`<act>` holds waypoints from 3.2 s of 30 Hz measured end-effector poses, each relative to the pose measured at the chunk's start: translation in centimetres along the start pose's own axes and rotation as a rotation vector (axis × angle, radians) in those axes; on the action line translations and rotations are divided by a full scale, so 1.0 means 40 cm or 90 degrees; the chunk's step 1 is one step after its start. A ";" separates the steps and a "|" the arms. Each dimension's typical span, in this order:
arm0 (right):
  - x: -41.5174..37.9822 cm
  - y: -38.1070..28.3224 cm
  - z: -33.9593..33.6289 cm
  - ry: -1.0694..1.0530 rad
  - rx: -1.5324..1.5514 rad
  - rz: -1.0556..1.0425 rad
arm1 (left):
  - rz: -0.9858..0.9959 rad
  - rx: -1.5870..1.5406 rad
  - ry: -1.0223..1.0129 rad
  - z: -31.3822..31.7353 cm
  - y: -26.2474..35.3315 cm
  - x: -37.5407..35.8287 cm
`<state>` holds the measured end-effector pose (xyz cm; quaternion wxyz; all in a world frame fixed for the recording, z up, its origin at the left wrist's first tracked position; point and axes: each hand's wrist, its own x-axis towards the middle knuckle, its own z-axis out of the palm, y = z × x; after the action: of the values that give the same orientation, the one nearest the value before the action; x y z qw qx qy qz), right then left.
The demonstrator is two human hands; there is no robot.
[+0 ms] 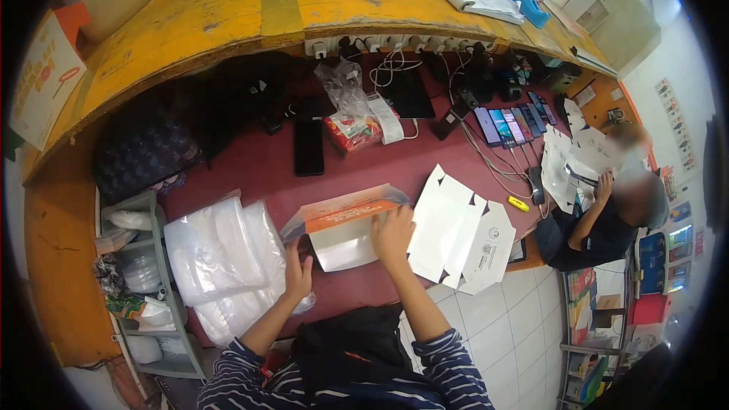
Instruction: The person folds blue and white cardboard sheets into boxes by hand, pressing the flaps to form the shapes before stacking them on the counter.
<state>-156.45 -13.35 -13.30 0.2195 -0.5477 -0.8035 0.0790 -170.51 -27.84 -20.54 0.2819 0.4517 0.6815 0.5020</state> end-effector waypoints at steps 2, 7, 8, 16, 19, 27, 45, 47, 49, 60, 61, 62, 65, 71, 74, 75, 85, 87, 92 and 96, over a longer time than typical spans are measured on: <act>0.019 0.053 0.018 -0.067 -0.080 0.111 | -0.032 0.022 0.110 0.047 -0.040 0.027; 0.006 0.108 0.092 -0.249 0.078 0.135 | -0.136 0.074 0.047 0.114 -0.054 0.089; 0.011 0.107 0.079 -0.243 0.080 0.142 | -0.130 0.076 0.040 0.122 -0.071 0.088; -0.091 0.206 -0.009 0.026 0.412 0.125 | 0.009 0.153 0.221 0.115 0.047 0.051; -0.224 0.251 -0.066 0.241 0.574 0.355 | 0.305 0.222 0.141 0.156 0.178 -0.042; -0.546 0.305 -0.065 0.387 0.608 0.586 | 0.597 0.461 -0.536 0.537 0.218 0.071; -0.499 0.204 -0.343 0.115 1.158 0.507 | -0.148 -0.601 -0.430 0.473 0.586 -0.046; -0.499 0.217 -0.392 0.355 1.275 0.437 | -0.206 -0.624 -0.504 0.442 0.619 -0.072; -0.513 0.237 -0.501 0.449 1.288 0.510 | -0.166 -0.558 -0.550 0.428 0.598 -0.056; -0.472 0.138 -0.540 0.813 1.049 0.454 | 0.004 -0.493 -0.614 0.420 0.612 -0.213; -0.472 0.140 -0.559 0.722 1.251 0.502 | -0.029 -0.469 -0.648 0.414 0.608 -0.201; -0.486 0.153 -0.557 0.721 1.252 0.500 | -0.027 -0.469 -0.647 0.399 0.637 -0.185; -0.515 0.183 -0.554 0.644 1.185 0.393 | -0.615 -0.938 -0.631 0.368 0.717 -0.125; -0.509 0.125 -0.517 0.773 0.819 0.348 | -0.217 -0.567 -0.611 0.405 0.605 -0.147; -0.470 0.077 -0.462 0.804 0.990 0.266 | -0.239 -0.735 -0.514 0.398 0.661 -0.198; -0.471 0.086 -0.457 0.803 0.977 0.272 | -0.237 -0.737 -0.515 0.400 0.658 -0.194; -0.477 0.080 -0.473 0.715 1.130 0.275 | -0.086 -0.487 -0.415 0.373 0.631 -0.198; -0.474 0.077 -0.471 0.714 1.172 0.304 | -0.183 -0.579 -0.481 0.364 0.666 -0.188; -0.522 0.148 -0.459 0.394 0.392 0.168 | -0.606 -0.729 -0.704 0.333 0.674 -0.117; -0.598 0.228 -0.398 0.217 0.044 0.037 | -0.514 -0.608 -0.730 0.336 0.612 -0.070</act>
<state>-134.47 -33.50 -8.85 0.3690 -0.5684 -0.7351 0.0191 -149.88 -22.41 -2.27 0.9019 0.1909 0.2568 0.2903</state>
